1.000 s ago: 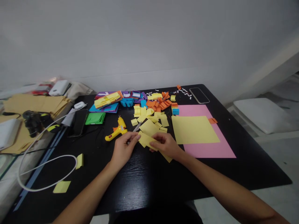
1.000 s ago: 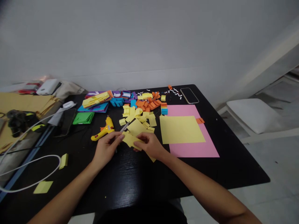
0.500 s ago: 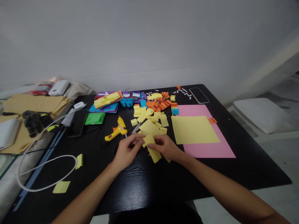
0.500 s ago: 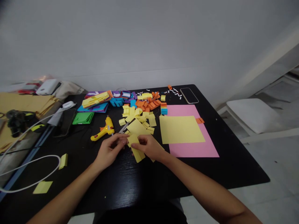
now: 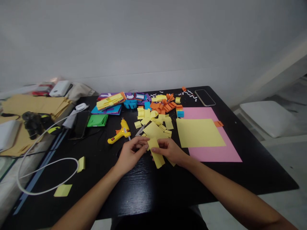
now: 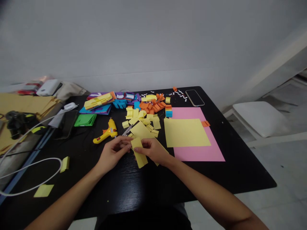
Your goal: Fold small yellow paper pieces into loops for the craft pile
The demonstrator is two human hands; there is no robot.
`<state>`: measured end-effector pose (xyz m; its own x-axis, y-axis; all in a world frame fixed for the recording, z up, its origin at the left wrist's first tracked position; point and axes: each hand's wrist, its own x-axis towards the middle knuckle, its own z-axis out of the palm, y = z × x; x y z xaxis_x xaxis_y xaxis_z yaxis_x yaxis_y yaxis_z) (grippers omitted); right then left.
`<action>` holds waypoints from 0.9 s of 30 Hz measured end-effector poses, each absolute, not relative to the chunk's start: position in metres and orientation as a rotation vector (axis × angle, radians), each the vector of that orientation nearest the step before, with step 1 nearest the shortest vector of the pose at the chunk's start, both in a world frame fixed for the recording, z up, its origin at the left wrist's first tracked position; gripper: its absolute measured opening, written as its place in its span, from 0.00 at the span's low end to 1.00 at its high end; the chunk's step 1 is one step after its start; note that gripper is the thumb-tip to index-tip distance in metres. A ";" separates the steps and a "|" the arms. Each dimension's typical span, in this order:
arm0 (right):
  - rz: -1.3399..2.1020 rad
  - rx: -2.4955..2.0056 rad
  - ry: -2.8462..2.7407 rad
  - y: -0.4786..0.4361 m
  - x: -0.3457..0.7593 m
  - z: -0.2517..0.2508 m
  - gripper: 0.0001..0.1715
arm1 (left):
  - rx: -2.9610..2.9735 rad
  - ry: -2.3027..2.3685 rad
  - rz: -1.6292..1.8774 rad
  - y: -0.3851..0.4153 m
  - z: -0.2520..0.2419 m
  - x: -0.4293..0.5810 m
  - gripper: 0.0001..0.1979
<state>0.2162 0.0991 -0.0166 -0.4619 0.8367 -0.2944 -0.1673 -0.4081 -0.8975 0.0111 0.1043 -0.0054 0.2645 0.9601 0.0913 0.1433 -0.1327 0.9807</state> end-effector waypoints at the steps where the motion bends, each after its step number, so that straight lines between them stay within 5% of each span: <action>1: 1.928 -1.025 -1.114 0.099 0.216 -0.017 0.23 | 1.520 1.067 1.016 0.104 -0.005 0.011 0.10; 27: 1.752 -0.905 -1.184 0.097 0.215 -0.016 0.25 | 1.467 1.103 1.026 0.103 -0.006 0.015 0.10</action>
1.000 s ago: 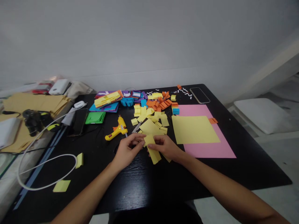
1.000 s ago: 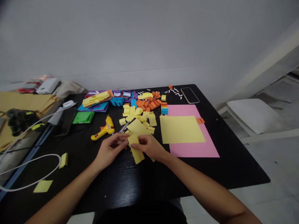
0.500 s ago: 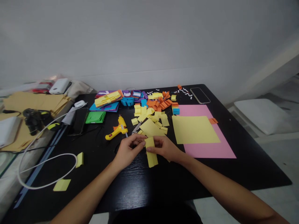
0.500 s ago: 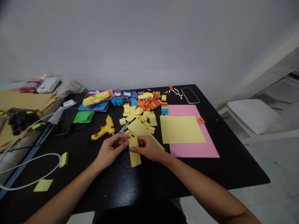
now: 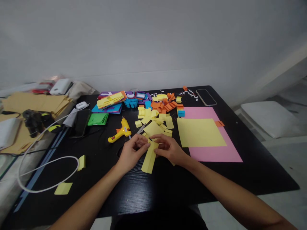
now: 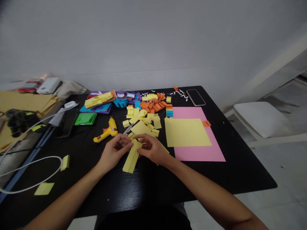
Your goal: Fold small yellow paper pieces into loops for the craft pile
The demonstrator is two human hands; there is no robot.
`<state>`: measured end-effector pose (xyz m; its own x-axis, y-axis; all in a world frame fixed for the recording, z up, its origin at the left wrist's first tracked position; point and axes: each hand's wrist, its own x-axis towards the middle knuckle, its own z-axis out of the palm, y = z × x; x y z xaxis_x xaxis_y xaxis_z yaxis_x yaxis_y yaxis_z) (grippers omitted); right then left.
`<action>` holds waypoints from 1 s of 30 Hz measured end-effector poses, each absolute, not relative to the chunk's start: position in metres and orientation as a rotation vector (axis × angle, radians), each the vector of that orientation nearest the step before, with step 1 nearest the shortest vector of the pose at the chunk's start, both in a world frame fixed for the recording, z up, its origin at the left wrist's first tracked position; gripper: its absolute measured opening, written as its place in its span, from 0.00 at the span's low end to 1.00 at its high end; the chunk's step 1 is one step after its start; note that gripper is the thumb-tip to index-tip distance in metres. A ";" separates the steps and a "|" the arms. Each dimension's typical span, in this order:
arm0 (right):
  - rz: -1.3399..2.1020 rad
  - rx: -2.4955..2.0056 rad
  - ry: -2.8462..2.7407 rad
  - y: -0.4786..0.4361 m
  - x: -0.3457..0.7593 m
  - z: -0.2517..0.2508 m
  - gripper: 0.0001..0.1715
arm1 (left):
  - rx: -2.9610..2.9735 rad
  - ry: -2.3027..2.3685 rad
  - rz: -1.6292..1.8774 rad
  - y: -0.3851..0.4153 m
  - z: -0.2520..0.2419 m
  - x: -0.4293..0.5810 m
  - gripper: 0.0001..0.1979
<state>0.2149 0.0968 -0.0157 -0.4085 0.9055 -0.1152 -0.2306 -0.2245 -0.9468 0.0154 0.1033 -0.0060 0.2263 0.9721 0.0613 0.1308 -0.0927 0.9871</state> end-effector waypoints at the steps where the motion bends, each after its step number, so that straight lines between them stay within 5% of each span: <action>1: 1.751 -0.916 -1.186 0.097 0.215 -0.017 0.24 | 1.473 1.106 1.023 0.103 -0.006 0.016 0.10; 30: 1.612 -1.068 -1.084 0.105 0.217 -0.028 0.23 | 1.966 0.969 0.978 0.105 -0.008 0.008 0.10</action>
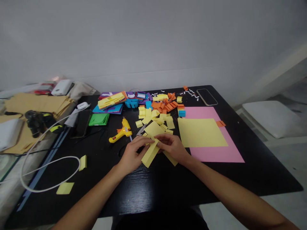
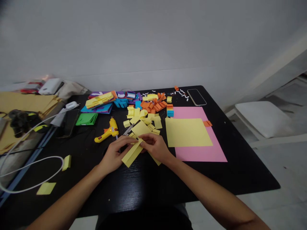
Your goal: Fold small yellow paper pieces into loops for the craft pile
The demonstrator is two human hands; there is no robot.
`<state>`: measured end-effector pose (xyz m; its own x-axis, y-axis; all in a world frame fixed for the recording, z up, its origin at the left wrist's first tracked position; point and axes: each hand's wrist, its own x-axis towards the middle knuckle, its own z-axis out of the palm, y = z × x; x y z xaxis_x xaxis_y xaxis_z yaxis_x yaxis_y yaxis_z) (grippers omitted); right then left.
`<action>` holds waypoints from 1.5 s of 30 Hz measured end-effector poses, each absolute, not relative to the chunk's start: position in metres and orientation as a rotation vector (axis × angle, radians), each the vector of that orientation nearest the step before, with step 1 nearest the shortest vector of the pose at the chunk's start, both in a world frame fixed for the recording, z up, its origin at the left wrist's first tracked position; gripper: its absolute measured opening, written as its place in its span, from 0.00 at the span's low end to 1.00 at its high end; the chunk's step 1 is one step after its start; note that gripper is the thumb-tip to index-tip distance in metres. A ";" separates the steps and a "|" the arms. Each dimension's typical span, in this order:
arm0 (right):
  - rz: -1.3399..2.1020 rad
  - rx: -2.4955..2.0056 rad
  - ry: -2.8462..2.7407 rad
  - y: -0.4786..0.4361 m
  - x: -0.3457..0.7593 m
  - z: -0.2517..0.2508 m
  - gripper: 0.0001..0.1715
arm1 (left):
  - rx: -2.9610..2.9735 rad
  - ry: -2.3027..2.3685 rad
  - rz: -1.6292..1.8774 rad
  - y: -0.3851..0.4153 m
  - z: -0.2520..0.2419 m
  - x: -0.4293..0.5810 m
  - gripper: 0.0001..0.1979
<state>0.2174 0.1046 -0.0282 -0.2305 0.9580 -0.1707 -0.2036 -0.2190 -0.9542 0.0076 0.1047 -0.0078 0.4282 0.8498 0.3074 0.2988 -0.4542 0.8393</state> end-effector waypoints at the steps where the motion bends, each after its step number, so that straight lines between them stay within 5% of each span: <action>1: 1.611 -1.073 -1.085 0.104 0.217 -0.028 0.23 | 1.962 0.957 0.968 0.105 -0.009 0.008 0.10; 25: 1.650 -0.983 -1.140 0.104 0.220 -0.026 0.21 | 1.933 1.030 1.017 0.103 -0.016 0.004 0.03; 36: 1.586 -0.934 -1.256 0.099 0.222 -0.032 0.25 | 1.772 1.111 0.978 0.101 -0.007 0.011 0.06; 45: 1.506 -0.969 -1.361 0.098 0.220 -0.025 0.18 | 1.323 0.962 0.904 0.105 -0.003 0.014 0.10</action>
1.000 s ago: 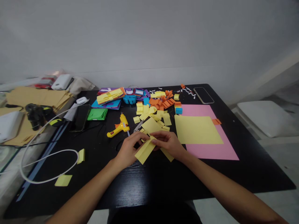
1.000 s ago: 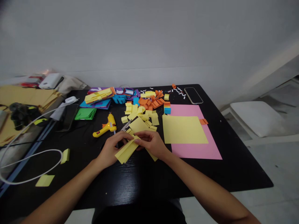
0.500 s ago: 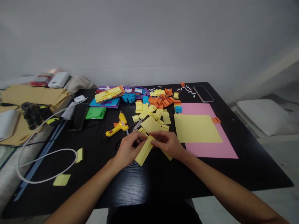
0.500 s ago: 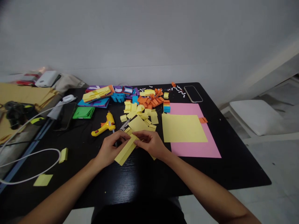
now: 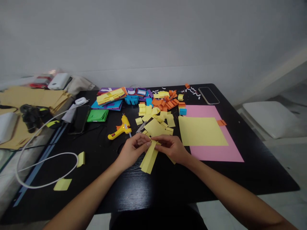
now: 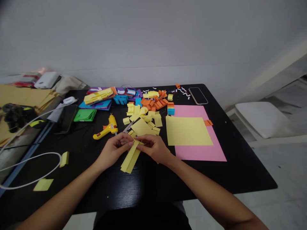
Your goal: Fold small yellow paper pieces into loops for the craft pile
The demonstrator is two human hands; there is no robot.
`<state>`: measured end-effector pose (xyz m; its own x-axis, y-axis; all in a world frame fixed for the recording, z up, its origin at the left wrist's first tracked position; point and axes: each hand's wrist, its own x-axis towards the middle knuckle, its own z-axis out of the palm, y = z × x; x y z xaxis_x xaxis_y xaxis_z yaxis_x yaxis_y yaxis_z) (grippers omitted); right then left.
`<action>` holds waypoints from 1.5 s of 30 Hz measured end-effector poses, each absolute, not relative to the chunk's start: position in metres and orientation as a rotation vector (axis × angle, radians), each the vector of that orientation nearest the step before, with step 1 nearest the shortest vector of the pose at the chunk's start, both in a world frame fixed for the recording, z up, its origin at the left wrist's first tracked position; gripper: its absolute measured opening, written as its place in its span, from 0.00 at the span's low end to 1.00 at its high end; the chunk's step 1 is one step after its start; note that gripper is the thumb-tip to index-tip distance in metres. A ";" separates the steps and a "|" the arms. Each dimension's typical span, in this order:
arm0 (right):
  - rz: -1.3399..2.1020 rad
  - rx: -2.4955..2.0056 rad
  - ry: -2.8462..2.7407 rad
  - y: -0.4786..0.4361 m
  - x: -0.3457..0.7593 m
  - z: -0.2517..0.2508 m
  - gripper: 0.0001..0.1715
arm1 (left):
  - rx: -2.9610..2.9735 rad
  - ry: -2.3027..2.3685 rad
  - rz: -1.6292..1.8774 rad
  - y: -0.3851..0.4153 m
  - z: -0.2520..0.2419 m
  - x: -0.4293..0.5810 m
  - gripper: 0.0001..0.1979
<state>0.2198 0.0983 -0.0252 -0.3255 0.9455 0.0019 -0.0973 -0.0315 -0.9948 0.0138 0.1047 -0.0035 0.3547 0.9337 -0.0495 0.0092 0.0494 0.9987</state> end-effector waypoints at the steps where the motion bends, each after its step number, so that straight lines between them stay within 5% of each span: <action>1: 1.506 -0.962 -1.351 0.098 0.219 -0.025 0.19 | 1.298 0.955 0.901 0.105 -0.003 0.014 0.11; 9: 1.521 -0.990 -1.332 0.099 0.220 -0.023 0.13 | 1.204 0.904 0.866 0.107 0.001 0.011 0.13; 45: 1.448 -1.062 -1.384 0.101 0.220 -0.020 0.13 | 1.254 0.881 0.844 0.103 0.004 0.011 0.12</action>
